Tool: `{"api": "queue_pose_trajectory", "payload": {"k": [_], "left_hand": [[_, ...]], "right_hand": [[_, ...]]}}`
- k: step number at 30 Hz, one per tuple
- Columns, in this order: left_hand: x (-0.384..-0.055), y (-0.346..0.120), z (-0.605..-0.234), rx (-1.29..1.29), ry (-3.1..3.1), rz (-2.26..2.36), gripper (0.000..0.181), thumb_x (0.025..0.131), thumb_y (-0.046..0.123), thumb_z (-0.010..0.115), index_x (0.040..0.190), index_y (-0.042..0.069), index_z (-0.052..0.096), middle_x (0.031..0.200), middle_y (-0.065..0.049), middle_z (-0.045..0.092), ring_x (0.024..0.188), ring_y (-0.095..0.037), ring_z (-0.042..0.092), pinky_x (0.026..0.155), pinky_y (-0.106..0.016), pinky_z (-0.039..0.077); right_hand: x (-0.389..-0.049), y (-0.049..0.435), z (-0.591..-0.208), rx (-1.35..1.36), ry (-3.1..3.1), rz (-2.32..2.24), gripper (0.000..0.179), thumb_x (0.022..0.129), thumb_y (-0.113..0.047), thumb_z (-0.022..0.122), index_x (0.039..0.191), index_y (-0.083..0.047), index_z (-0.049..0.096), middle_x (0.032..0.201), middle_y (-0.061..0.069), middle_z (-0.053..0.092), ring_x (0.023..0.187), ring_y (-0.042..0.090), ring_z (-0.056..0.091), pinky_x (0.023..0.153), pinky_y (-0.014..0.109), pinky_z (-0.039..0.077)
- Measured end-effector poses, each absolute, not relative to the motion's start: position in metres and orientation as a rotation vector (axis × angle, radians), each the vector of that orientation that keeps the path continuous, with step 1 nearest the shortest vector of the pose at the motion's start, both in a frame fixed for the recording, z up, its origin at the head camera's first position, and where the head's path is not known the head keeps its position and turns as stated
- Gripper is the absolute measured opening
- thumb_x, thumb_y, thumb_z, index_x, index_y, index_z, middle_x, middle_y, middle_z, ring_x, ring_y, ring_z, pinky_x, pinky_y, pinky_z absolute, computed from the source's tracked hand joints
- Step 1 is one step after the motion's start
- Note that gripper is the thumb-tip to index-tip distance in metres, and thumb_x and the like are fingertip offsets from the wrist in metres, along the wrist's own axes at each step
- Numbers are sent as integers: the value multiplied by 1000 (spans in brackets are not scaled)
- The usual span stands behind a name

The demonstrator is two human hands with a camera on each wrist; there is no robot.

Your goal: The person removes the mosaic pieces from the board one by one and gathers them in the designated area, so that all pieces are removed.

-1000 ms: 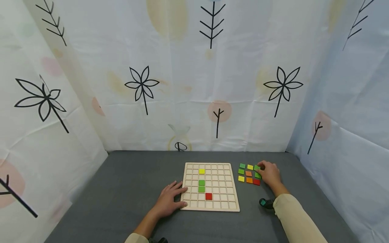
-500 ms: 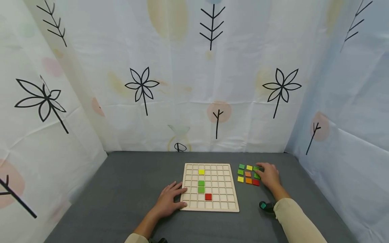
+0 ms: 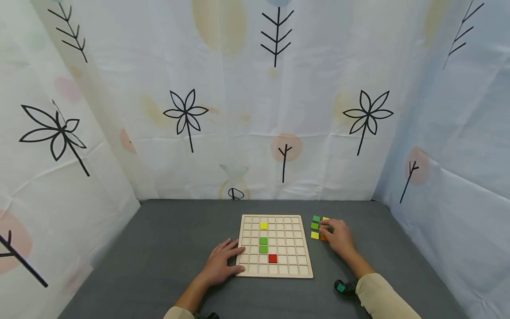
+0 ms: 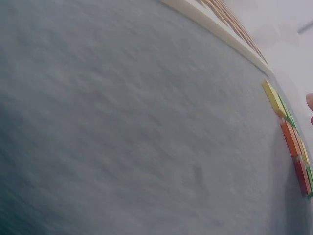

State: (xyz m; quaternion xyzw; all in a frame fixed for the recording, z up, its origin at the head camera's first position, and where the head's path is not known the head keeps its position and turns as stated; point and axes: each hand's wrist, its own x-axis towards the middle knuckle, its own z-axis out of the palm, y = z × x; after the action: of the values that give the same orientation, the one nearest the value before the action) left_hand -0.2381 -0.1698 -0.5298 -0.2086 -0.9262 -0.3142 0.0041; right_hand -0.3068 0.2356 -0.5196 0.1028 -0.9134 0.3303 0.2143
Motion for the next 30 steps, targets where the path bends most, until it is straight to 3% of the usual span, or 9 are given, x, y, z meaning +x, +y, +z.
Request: {"api": "queue_pose_trajectory", "payload": {"k": [10, 17, 30], "left_hand": [[-239, -171, -532, -653, -2896, -995, 62, 83, 48, 72, 135, 16, 60, 149, -11, 43, 140, -40, 27, 107, -65, 17], [-238, -170, -532, -658, -2897, -1003, 62, 84, 47, 72, 135, 15, 60, 149, -13, 43, 140, -40, 27, 107, -66, 17], [-239, -170, -531, -635, -2904, -993, 62, 83, 47, 72, 135, 15, 60, 149, -12, 43, 140, -39, 27, 108, -65, 17]], "right_hand": [[-297, 207, -513, 410, -2517, 1045, 22, 84, -9, 75, 106, -4, 73, 106, 14, 66, 101, 36, 57, 80, 52, 48], [-295, 186, -509, 507, -2523, 1077, 20, 83, -8, 76, 103, -6, 73, 106, 10, 68, 110, 37, 53, 91, 58, 40], [-288, 147, -505, 858, -2573, 1125, 17, 87, -11, 73, 102, -3, 73, 109, 10, 68, 108, 35, 53, 89, 55, 42]]}}
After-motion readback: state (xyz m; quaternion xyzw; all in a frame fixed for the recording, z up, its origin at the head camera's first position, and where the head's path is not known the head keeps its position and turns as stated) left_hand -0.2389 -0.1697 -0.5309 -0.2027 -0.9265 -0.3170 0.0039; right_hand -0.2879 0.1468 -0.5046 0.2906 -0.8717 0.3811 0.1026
